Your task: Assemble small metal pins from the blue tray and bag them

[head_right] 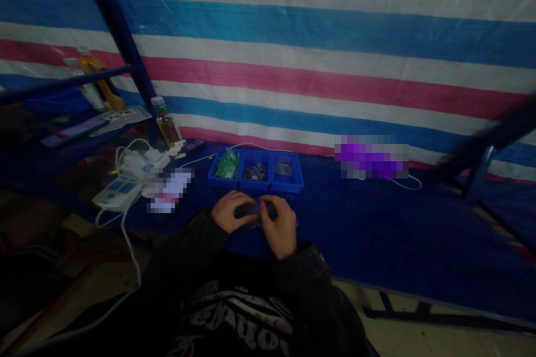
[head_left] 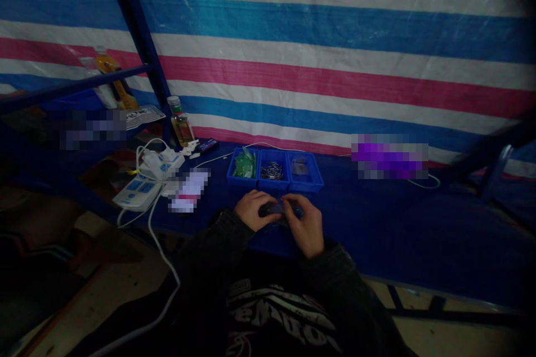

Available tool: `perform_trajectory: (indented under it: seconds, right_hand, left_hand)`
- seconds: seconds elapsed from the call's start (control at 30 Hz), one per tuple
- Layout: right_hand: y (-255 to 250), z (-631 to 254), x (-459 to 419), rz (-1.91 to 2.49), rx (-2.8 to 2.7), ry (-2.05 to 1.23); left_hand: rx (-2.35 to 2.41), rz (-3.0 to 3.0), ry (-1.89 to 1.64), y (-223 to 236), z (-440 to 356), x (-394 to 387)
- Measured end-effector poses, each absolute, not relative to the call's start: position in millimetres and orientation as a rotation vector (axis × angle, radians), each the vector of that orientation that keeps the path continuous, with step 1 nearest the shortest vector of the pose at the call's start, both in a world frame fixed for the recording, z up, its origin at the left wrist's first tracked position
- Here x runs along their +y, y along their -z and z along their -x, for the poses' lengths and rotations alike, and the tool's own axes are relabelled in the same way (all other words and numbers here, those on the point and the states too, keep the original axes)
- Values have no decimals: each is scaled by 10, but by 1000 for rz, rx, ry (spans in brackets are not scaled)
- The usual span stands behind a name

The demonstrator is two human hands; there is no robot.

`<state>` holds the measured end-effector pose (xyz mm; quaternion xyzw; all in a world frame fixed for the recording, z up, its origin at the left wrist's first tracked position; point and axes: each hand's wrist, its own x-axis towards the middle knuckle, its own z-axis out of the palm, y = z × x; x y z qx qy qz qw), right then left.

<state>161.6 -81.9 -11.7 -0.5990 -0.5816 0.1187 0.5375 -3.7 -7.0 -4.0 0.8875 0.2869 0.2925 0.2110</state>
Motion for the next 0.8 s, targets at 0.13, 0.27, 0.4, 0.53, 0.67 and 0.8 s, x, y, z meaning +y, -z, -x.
perform_trajectory:
  seconds: [0.13,0.27,0.4,0.53,0.67,0.8]
  right_hand:
    - [130,-1614,-821,1415,-1377,-278]
    - [130,-1605,-820,1430,-1370,-291]
    - [129,-1606,-817,1428,-1363,-313]
    - [111,-1599,-824,1415,-1372,-324]
    - [65,-1573,-845,1359,-1455,-371]
    - [49,-1565,-856,1315,-1514,-376]
  left_hand:
    - [807,-2499,-686,91,28,-34]
    - [837,-2474,-661,117,34,-25]
    - [850,-2448,-692,91,43,-48]
    - [864,-2408,-814,11,53,-90]
    - [855,-2345,-949,-47,62,-125]
    - [848,-2281,-1071,-49,63,-139]
